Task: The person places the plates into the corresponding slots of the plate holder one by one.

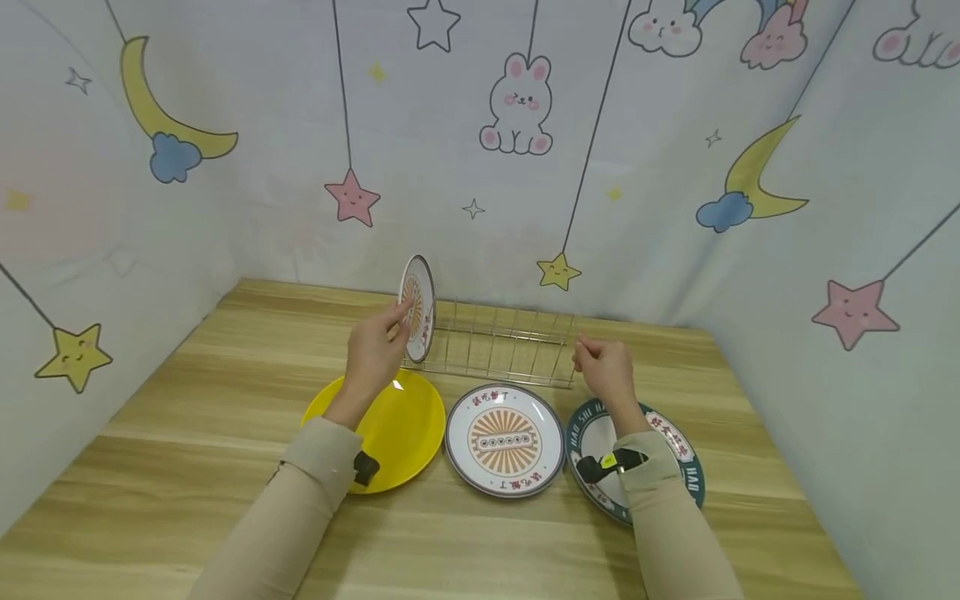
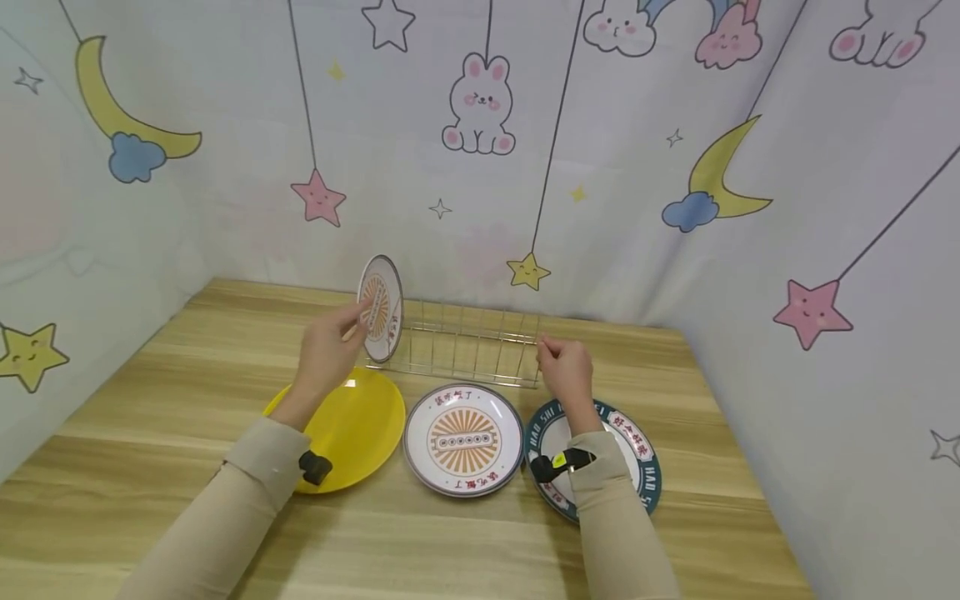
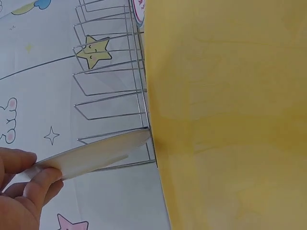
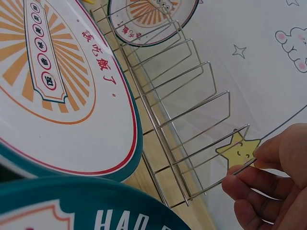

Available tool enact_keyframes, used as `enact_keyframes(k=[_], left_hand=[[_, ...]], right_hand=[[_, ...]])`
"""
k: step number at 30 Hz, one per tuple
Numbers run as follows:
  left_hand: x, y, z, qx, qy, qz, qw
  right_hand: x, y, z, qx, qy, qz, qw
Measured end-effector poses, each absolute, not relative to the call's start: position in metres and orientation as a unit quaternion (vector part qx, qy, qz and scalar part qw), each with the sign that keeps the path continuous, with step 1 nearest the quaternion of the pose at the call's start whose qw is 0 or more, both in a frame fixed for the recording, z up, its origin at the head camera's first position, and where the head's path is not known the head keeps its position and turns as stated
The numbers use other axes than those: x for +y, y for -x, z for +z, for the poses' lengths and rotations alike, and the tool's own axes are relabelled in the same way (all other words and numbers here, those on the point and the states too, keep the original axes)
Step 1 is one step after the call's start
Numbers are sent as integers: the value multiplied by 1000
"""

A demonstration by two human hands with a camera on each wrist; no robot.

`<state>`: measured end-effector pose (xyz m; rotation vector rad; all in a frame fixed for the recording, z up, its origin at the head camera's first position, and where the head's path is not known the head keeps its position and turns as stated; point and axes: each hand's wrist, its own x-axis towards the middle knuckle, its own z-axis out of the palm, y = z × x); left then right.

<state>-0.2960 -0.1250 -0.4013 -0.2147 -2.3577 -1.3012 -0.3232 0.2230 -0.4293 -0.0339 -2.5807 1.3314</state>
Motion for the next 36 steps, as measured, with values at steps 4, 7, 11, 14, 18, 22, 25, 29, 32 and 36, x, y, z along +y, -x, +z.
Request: enact_keyframes(k=[4, 7, 11, 14, 18, 22, 25, 29, 32, 36], left_hand=[[-126, 296, -404, -854, 85, -476, 192], [-126, 295, -406, -852, 91, -481, 185], [-128, 294, -406, -851, 97, -485, 177], [-130, 293, -406, -847, 100, -497, 162], [-133, 291, -406, -844, 93, -507, 149], [-138, 289, -405, -847, 91, -500, 156], [-142, 285, -403, -848, 91, -497, 161], [-148, 278, -401, -851, 78, -495, 159], [-156, 273, -401, -858, 66, -485, 154], [-166, 264, -401, -872, 61, -462, 148]], right_hand=[[222, 321, -431, -882, 16, 457, 114], [222, 320, -431, -882, 14, 457, 112], [222, 319, -432, -885, 12, 451, 112], [221, 319, -432, -886, 13, 451, 110], [219, 319, -432, -882, 20, 459, 105], [218, 321, -431, -881, 23, 462, 103], [217, 321, -430, -881, 23, 461, 104], [217, 321, -429, -880, 26, 462, 103], [218, 322, -428, -881, 29, 461, 103], [220, 323, -427, -874, 30, 474, 104]])
